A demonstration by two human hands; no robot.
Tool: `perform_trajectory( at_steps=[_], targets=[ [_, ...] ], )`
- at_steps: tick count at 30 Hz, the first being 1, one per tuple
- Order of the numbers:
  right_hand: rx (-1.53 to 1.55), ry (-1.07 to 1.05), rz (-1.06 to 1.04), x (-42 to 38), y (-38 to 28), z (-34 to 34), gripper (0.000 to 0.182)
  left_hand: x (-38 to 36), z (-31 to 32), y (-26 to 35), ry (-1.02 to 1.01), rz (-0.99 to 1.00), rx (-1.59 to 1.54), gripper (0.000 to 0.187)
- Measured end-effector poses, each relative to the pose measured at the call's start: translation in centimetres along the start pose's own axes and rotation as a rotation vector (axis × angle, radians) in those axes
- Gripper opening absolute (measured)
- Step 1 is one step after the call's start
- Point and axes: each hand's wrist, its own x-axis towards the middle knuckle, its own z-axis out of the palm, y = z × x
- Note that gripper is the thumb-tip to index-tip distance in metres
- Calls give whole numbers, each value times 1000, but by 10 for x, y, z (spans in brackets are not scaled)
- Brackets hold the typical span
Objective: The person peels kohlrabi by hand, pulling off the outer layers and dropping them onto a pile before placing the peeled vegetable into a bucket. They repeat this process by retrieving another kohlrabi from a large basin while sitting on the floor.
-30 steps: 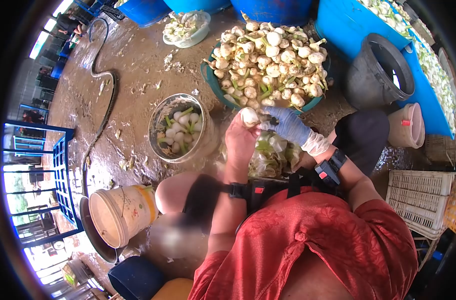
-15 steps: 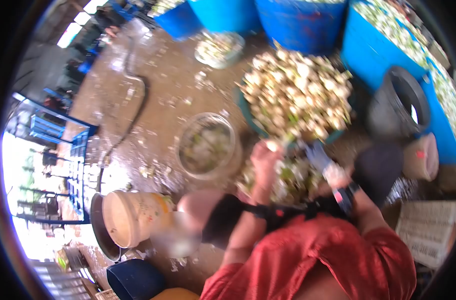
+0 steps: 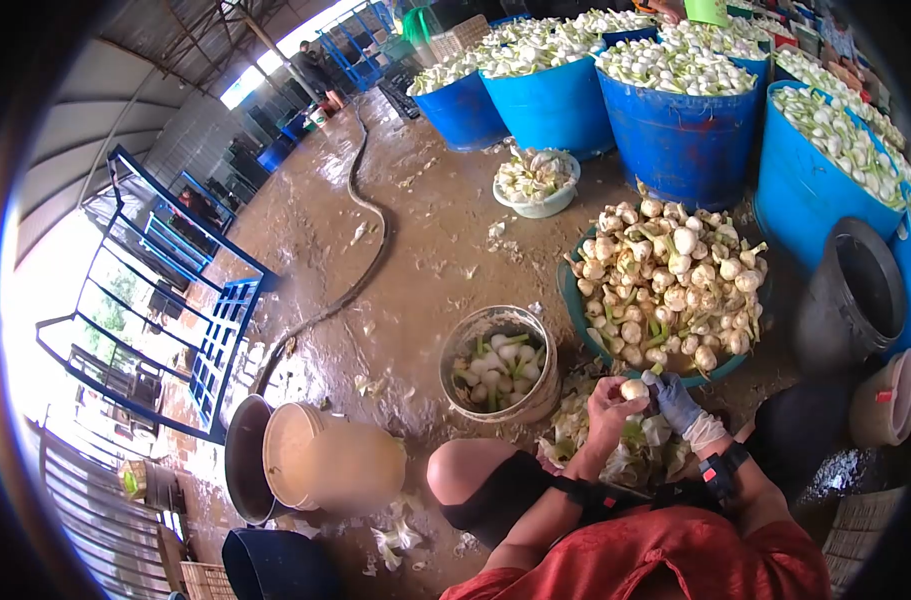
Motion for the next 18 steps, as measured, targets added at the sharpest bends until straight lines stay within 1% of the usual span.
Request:
perform_trajectory(
  at_steps=[4, 6, 7, 9, 10, 12, 14, 15, 16, 17, 18],
  targets=[
    [-10, -3, -40, 1, 2, -7, 41, -1, 1, 2, -35, 21, -43, 37],
    [-20, -94, -56, -2, 0, -13, 37, 1, -2, -2, -53, 28, -46, 36],
    [-20, -92, -62, -4, -2, -15, 37, 2, -3, -4, -68, 32, -51, 36],
    [-184, -69, -80, -9, -5, -17, 32, 2, -3, -5, -83, 37, -101, 34],
    [-183, -68, -87, -8, 1, -19, 32, 3, -4, -5, -95, 39, -153, 32],
    [-355, -113, -299, -8, 7, -19, 28, 4, -4, -1, -96, 20, -162, 29],
    [-341, -128, -288, -11, -1, -21, 26, 4, -5, 1, -91, -27, -186, 25],
    [-314, -194, -273, -13, -9, -22, 26, 6, -12, 1, -92, -24, -183, 25],
    [-288, -260, -257, -14, -14, -22, 26, 10, -23, -2, -154, -103, -190, 26],
    [-456, -182, -456, -10, -7, -19, 26, 11, -27, -1, -216, -183, -198, 28],
    [-456, -182, -455, -10, -4, -22, 26, 10, -27, -4, -216, -184, -199, 28]
  ],
)
